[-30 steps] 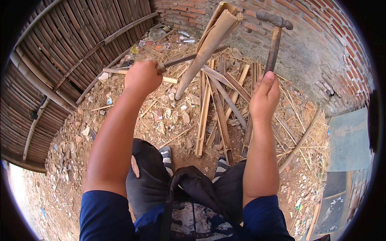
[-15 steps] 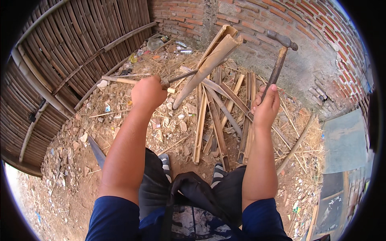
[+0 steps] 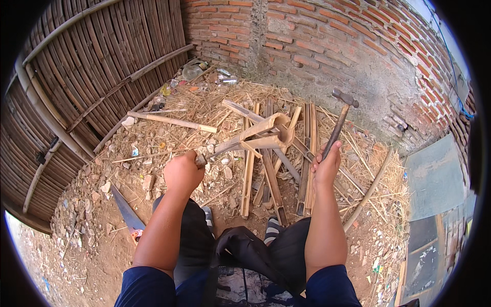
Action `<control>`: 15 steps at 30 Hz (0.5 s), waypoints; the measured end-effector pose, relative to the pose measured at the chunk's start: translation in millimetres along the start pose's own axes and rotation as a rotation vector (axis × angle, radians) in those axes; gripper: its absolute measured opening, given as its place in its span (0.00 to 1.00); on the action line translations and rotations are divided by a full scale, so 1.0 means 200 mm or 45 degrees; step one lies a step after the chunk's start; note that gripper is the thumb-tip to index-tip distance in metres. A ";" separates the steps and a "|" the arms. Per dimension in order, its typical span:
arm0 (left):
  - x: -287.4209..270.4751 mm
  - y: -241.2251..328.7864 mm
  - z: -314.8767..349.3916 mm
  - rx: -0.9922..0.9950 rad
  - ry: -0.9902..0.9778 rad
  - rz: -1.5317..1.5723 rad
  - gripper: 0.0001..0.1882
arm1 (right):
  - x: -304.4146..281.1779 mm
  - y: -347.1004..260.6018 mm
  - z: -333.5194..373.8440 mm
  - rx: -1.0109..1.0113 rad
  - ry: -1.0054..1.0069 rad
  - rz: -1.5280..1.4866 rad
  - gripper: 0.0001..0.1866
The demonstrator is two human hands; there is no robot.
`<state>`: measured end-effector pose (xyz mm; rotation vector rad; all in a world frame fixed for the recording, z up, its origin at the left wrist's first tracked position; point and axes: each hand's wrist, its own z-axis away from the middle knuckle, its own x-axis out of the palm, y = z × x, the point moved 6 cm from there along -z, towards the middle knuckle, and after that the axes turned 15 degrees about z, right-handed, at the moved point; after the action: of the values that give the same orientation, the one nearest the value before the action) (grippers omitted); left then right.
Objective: The person splits a hollow bamboo pole vertically by positioning a knife on its end and striking it with a hammer, then clears away several thin wood strips from the ground.
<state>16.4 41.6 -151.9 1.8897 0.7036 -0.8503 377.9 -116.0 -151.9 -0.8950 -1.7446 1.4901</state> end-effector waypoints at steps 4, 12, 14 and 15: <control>0.00 -0.12 0.17 -0.012 -0.014 -0.007 0.10 | 0.00 -0.01 -0.01 0.003 -0.033 0.015 0.31; -0.01 -0.26 0.31 0.102 -0.021 0.036 0.11 | 0.10 0.02 -0.01 -0.024 -0.142 -0.019 0.31; -0.02 -0.25 0.29 0.124 -0.002 0.029 0.12 | 0.13 0.02 0.01 -0.013 -0.171 0.026 0.32; -0.04 -0.24 0.28 0.120 0.014 0.063 0.13 | 0.14 0.02 0.02 -0.011 -0.187 0.048 0.32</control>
<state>-39.6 11.2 -189.2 1.9887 0.6305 -0.8551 360.4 -93.9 -154.9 -0.8457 -1.8489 1.6097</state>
